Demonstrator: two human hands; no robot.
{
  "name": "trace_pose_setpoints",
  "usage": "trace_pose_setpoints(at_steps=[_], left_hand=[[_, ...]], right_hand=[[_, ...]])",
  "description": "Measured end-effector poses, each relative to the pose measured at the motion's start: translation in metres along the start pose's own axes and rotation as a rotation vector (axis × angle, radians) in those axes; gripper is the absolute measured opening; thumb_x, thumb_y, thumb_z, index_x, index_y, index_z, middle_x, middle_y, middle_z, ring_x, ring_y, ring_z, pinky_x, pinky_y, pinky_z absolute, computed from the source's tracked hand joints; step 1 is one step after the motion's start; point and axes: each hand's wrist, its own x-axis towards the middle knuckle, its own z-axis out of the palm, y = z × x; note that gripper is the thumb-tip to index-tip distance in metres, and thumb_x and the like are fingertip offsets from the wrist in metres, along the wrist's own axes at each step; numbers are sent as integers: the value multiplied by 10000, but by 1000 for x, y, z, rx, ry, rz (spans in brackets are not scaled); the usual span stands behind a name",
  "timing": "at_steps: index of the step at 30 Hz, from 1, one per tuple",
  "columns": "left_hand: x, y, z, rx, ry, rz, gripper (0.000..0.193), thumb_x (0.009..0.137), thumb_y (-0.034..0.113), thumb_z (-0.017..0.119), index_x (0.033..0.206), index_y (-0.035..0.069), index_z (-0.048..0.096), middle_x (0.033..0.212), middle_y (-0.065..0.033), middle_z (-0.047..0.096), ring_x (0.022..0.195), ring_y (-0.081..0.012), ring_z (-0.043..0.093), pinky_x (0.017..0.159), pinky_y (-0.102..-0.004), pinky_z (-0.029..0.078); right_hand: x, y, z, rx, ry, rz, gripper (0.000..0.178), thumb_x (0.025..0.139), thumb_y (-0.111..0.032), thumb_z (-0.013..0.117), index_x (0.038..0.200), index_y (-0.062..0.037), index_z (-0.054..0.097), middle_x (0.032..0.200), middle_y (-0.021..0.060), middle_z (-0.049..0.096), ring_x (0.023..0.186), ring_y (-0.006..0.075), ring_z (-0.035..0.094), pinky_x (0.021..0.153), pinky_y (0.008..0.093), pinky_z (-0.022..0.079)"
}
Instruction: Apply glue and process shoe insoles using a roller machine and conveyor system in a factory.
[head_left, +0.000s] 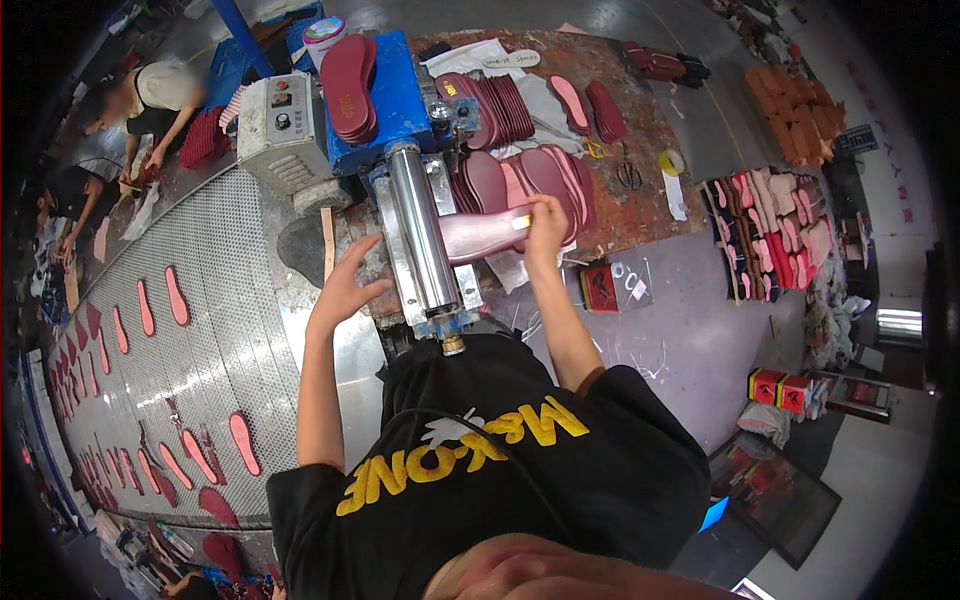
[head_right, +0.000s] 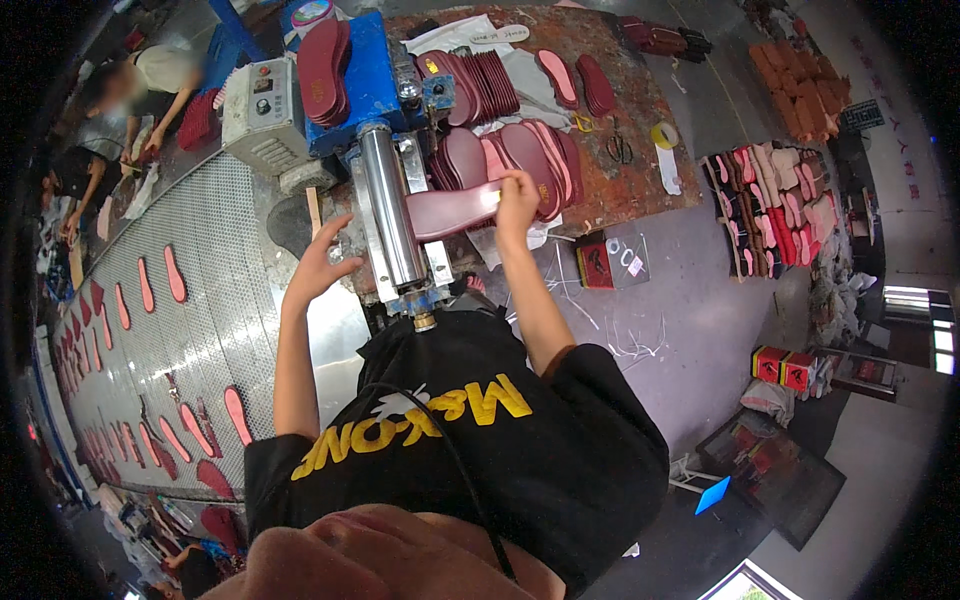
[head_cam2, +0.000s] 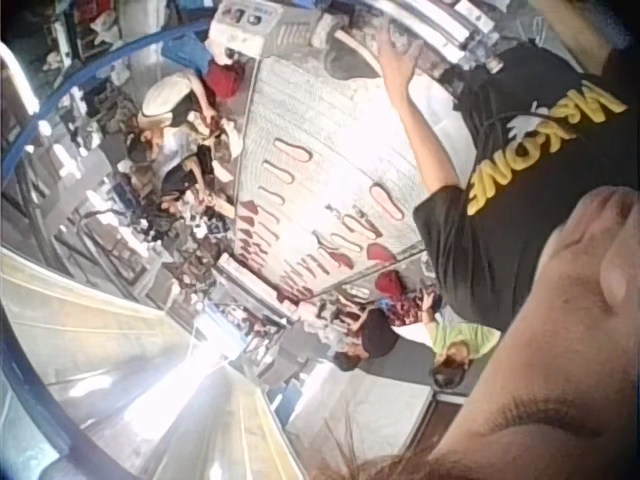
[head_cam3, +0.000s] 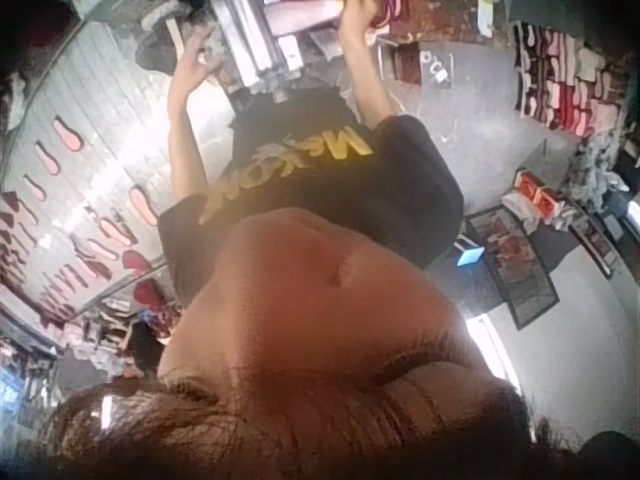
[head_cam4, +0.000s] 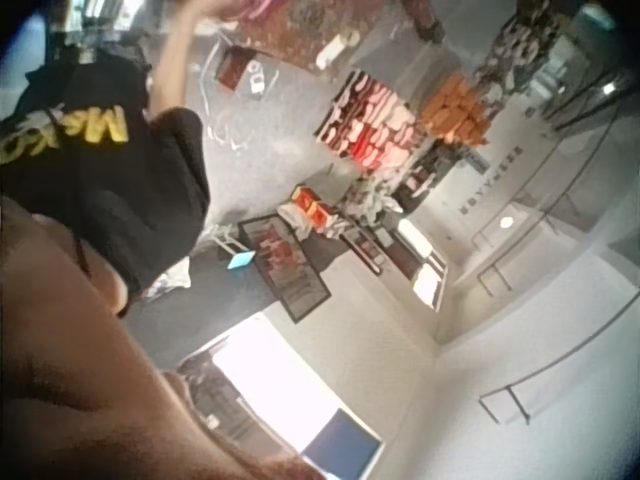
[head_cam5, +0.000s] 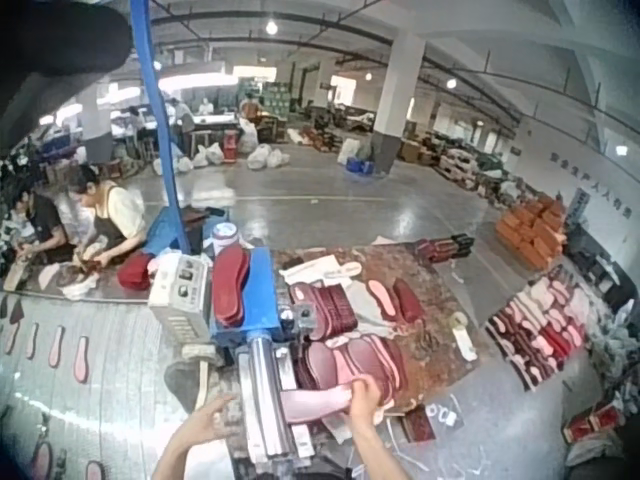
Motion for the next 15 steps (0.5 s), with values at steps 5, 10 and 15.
trace_pose_setpoints(at_steps=[5, 10, 15], left_hand=[[7, 28, -1, 244, -97, 211, 806, 637, 178, 787, 1340, 57, 409, 1362, -159, 410, 1252, -318, 397, 1054, -396, 319], [-11, 14, -13, 509, 18, 181, 811, 578, 155, 795, 1298, 70, 432, 1312, -142, 440, 1219, -335, 411, 1005, -415, 348], [-34, -32, -36, 645, 70, 187, 808, 558, 85, 766, 1290, 80, 426, 1259, -119, 475, 1164, -322, 464, 956, -411, 372]], right_hand=[[-39, -69, 29, -378, -191, -436, 120, 804, -25, 522, 886, -7, 608, 819, 54, 583, 787, 154, 542, 731, 267, 428], [-89, -209, 49, -242, -441, -799, 146, 696, 59, 541, 803, -2, 620, 859, 111, 607, 763, 287, 596, 695, 313, 491], [-158, -299, 72, 184, -1138, -959, 157, 762, 32, 530, 894, 6, 611, 866, 135, 608, 734, 261, 616, 560, 338, 507]])
